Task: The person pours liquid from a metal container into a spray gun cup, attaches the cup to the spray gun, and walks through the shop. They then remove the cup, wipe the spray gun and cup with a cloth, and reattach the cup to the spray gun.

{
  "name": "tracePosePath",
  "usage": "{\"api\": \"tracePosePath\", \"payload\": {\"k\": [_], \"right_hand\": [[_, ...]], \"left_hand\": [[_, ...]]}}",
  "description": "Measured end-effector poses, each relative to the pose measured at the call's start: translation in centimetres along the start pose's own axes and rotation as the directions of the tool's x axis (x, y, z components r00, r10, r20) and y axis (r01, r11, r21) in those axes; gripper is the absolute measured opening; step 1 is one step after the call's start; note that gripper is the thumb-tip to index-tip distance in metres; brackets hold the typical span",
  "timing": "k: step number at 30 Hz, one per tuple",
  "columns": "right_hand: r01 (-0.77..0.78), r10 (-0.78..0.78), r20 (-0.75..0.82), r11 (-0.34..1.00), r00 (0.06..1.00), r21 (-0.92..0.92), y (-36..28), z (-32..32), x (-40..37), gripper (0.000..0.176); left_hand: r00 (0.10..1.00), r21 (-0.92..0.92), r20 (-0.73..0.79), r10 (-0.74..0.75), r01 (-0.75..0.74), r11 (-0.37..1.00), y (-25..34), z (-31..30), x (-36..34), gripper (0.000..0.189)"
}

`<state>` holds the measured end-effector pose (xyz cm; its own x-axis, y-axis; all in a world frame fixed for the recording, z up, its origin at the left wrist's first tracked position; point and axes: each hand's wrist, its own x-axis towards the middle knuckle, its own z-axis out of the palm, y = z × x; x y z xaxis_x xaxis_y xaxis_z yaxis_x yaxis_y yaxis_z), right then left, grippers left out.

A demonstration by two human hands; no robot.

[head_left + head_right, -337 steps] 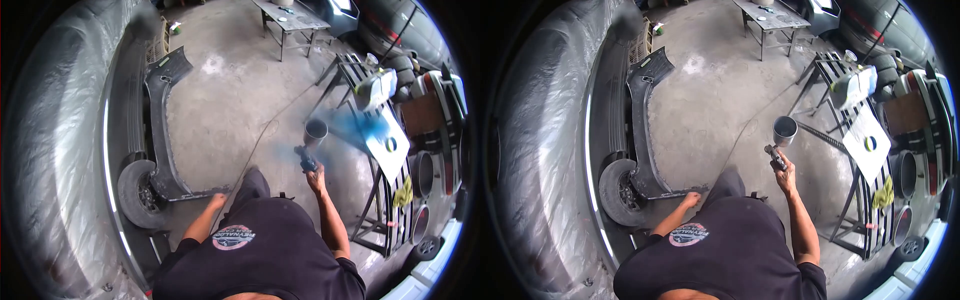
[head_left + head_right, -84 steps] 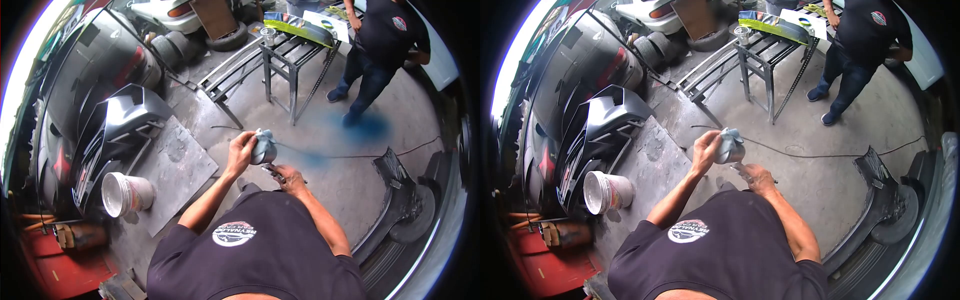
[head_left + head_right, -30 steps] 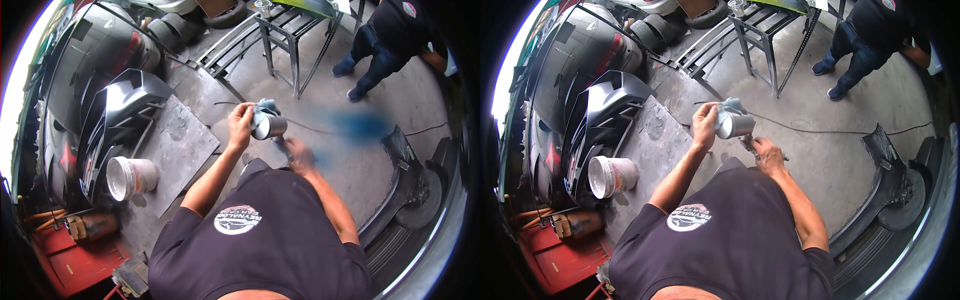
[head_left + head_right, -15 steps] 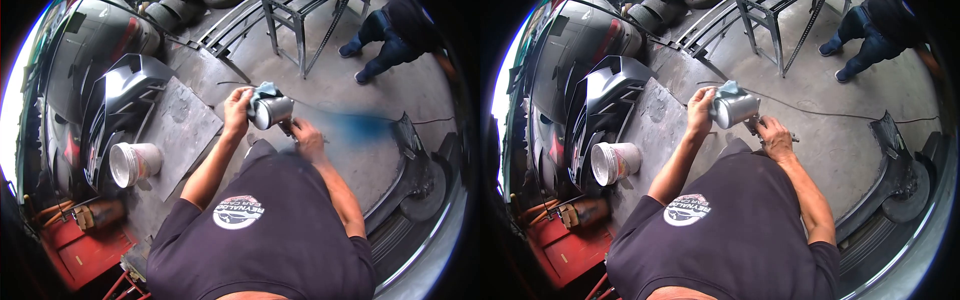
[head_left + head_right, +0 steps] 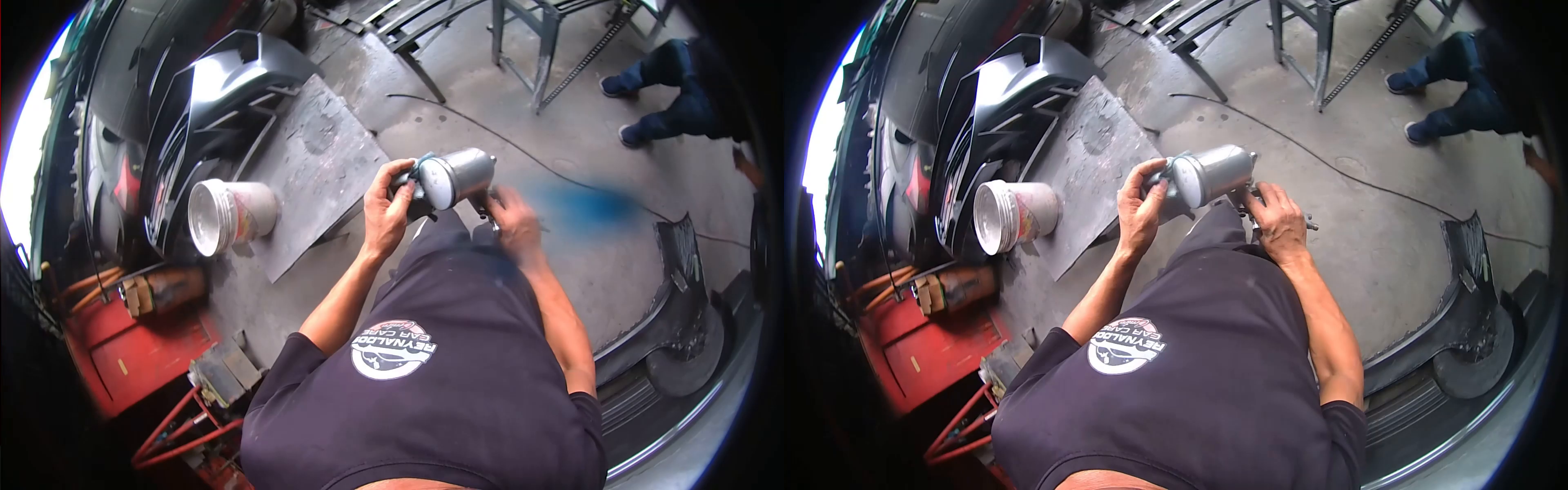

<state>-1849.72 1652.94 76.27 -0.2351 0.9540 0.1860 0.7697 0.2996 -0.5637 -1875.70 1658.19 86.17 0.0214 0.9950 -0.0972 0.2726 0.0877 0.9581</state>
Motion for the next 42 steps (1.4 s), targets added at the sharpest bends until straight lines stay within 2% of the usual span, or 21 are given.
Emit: {"api": "tracePosePath", "payload": {"k": [1, 3, 5, 7, 8, 9, 11, 15, 17, 19, 21, 25, 26, 27, 29, 30, 35, 37, 38, 41, 42], "right_hand": [[0.004, -0.004, 0.011, 1.0, 1.0, 0.011, -0.6, 0.2, 0.5, 0.05], [0.019, -0.02, 0.029, 0.999, 0.999, 0.033, -1.6, 1.3, 1.4, 0.05], [0.043, -0.042, 0.076, 0.999, 0.996, -0.008, -2.5, 2.5, 2.1, 0.052], [0.069, -0.067, 0.116, 0.998, 0.991, -0.012, -3.7, 3.1, 3.0, 0.054], [0.09, -0.087, 0.148, 0.996, 0.985, -0.014, -4.5, 3.4, 3.6, 0.055], [0.1, -0.096, 0.154, 0.995, 0.983, -0.017, -5.2, 4.0, 4.3, 0.055], [0.198, -0.194, 0.042, 0.975, 0.98, -0.105, -7.2, 5.1, 5.4, 0.059], [0.182, -0.171, 0.086, 0.973, 0.982, -0.141, -10.7, 7.6, 7.9, 0.061], [0.171, -0.166, 0.045, 0.971, 0.985, -0.167, -12.3, 9.2, 8.8, 0.061], [0.168, -0.162, 0.05, 0.973, 0.986, -0.159, -13.7, 10.3, 10.1, 0.06], [0.15, -0.144, 0.052, 0.976, 0.988, -0.155, -15.2, 11.3, 10.9, 0.06], [0.198, -0.194, 0.041, 0.968, 0.98, -0.156, -17.4, 13.0, 14.0, 0.055], [0.229, -0.222, 0.065, 0.964, 0.973, -0.136, -17.9, 13.1, 14.5, 0.052], [0.22, -0.212, 0.065, 0.964, 0.975, -0.149, -18.6, 13.1, 14.7, 0.052], [0.282, -0.268, 0.116, 0.952, 0.956, -0.118, -20.0, 13.0, 15.3, 0.045], [0.319, -0.309, 0.082, 0.932, 0.947, -0.173, -20.1, 13.4, 15.3, 0.041], [0.443, -0.427, 0.12, 0.877, 0.896, -0.186, -21.5, 13.6, 16.3, 0.035], [0.375, -0.369, 0.067, 0.921, 0.927, -0.104, -22.4, 13.6, 16.6, 0.036], [0.357, -0.353, 0.064, 0.93, 0.934, -0.082, -22.7, 13.4, 16.8, 0.038], [0.384, -0.377, 0.081, 0.918, 0.923, -0.099, -21.8, 13.6, 16.8, 0.036], [0.37, -0.363, 0.079, 0.923, 0.928, -0.103, -21.5, 13.6, 16.5, 0.036]], "left_hand": [[1.0, 0.008, -0.024, -0.009, 0.009, 1.0, -0.2, -0.8, 0.0, 0.025], [0.984, -0.322, -0.176, -0.031, -0.028, 0.946, -0.5, -2.4, 0.4, 0.029], [0.974, -0.379, -0.215, -0.065, -0.022, 0.925, 0.0, -4.5, -0.4, 0.03], [0.973, -0.238, -0.018, -0.231, 0.22, 0.946, 3.0, -6.2, -1.5, 0.025], [0.992, -0.024, 0.066, 0.11, -0.108, 0.994, 1.2, -7.0, -0.9, 0.021], [0.934, 0.291, 0.14, 0.329, -0.356, 0.888, 0.4, -7.3, -0.4, 0.022], [0.969, 0.134, 0.017, 0.246, -0.246, 0.96, -1.1, -7.8, 0.2, 0.023], [0.979, 0.045, -0.036, 0.2, -0.198, 0.979, -2.4, -11.7, 2.1, 0.022], [0.996, -0.201, -0.063, 0.065, -0.076, 0.977, -4.4, -14.0, 3.9, 0.022], [0.992, -0.278, -0.111, 0.068, -0.097, 0.956, -5.5, -16.3, 5.4, 0.022], [0.985, -0.456, -0.033, -0.168, 0.135, 0.88, -6.1, -19.0, 6.2, 0.021], [0.968, -0.722, -0.098, -0.23, 0.09, 0.686, -8.5, -24.1, 7.9, 0.023], [0.987, -0.72, -0.061, -0.147, 0.059, 0.692, -9.0, -25.5, 8.1, 0.024], [0.99, -0.556, 0.109, -0.086, 0.133, 0.82, -7.1, -27.3, 7.4, 0.027], [0.92, -0.358, 0.383, 0.085, 0.063, 0.932, -6.9, -28.5, 7.3, 0.029], [0.876, -0.398, 0.482, 0.021, 0.197, 0.896, -7.0, -29.4, 8.0, 0.03], [0.772, -0.206, 0.614, 0.162, -0.041, 0.978, -7.4, -28.6, 12.1, 0.034], [0.681, -0.303, 0.732, 0.032, 0.283, 0.91, -7.2, -27.8, 13.5, 0.034], [0.675, -0.257, 0.728, -0.12, 0.431, 0.865, -7.3, -27.4, 13.7, 0.035], [0.753, -0.381, 0.657, 0.036, 0.29, 0.878, -8.6, -27.9, 12.5, 0.035], [0.765, -0.417, 0.643, 0.032, 0.314, 0.853, -8.4, -28.8, 11.7, 0.033]]}}
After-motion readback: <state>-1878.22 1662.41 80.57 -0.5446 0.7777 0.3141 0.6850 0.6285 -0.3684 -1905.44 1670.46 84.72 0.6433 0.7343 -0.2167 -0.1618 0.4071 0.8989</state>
